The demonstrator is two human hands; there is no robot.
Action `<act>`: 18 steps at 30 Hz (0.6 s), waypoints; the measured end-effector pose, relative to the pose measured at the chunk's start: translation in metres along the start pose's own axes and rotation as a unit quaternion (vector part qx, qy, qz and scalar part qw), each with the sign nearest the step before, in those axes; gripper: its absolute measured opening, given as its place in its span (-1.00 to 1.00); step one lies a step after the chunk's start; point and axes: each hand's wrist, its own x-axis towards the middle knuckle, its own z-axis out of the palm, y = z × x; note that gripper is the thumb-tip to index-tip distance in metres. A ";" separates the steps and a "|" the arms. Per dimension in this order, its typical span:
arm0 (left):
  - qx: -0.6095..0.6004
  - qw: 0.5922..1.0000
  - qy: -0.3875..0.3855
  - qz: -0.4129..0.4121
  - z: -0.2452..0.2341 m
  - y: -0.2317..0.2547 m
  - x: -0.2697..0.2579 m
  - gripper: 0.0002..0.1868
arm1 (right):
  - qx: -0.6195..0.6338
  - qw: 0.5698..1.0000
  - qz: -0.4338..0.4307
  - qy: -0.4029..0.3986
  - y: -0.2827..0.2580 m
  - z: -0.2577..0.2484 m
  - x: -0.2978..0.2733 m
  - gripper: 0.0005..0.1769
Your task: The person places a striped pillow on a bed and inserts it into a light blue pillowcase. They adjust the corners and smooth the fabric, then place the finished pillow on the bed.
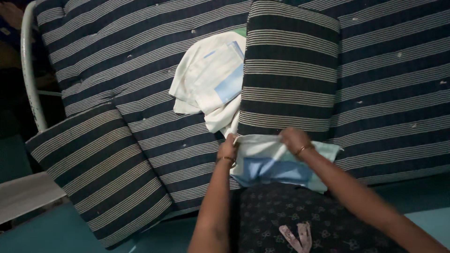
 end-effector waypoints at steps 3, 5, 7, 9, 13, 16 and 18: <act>0.167 0.982 0.014 0.087 -0.012 0.025 0.006 -0.47 | 0.066 0.994 0.025 0.081 0.020 -0.036 0.013 -0.87; 0.229 0.968 0.025 0.099 -0.012 0.031 0.016 -0.57 | 0.070 0.989 0.008 0.130 0.023 -0.054 0.019 -0.88; 0.238 0.963 0.069 0.109 -0.006 0.029 0.028 -0.66 | 0.071 0.990 -0.006 0.125 0.019 -0.058 0.021 -0.89; 0.191 0.963 0.148 0.119 -0.006 0.028 0.042 -0.77 | 0.071 0.992 -0.011 0.105 0.020 -0.058 0.025 -0.86; 0.001 0.984 0.143 -0.104 -0.019 0.036 0.050 -0.62 | 0.020 0.999 -0.012 0.029 0.034 -0.033 0.006 -0.75; 0.011 0.985 0.143 -0.099 -0.030 0.048 0.045 -0.64 | 0.001 1.000 0.018 0.006 0.060 -0.013 -0.019 -0.81; 0.066 0.984 0.156 -0.052 -0.035 0.061 0.040 -0.66 | 0.025 0.996 0.091 0.005 0.084 -0.012 -0.024 -0.82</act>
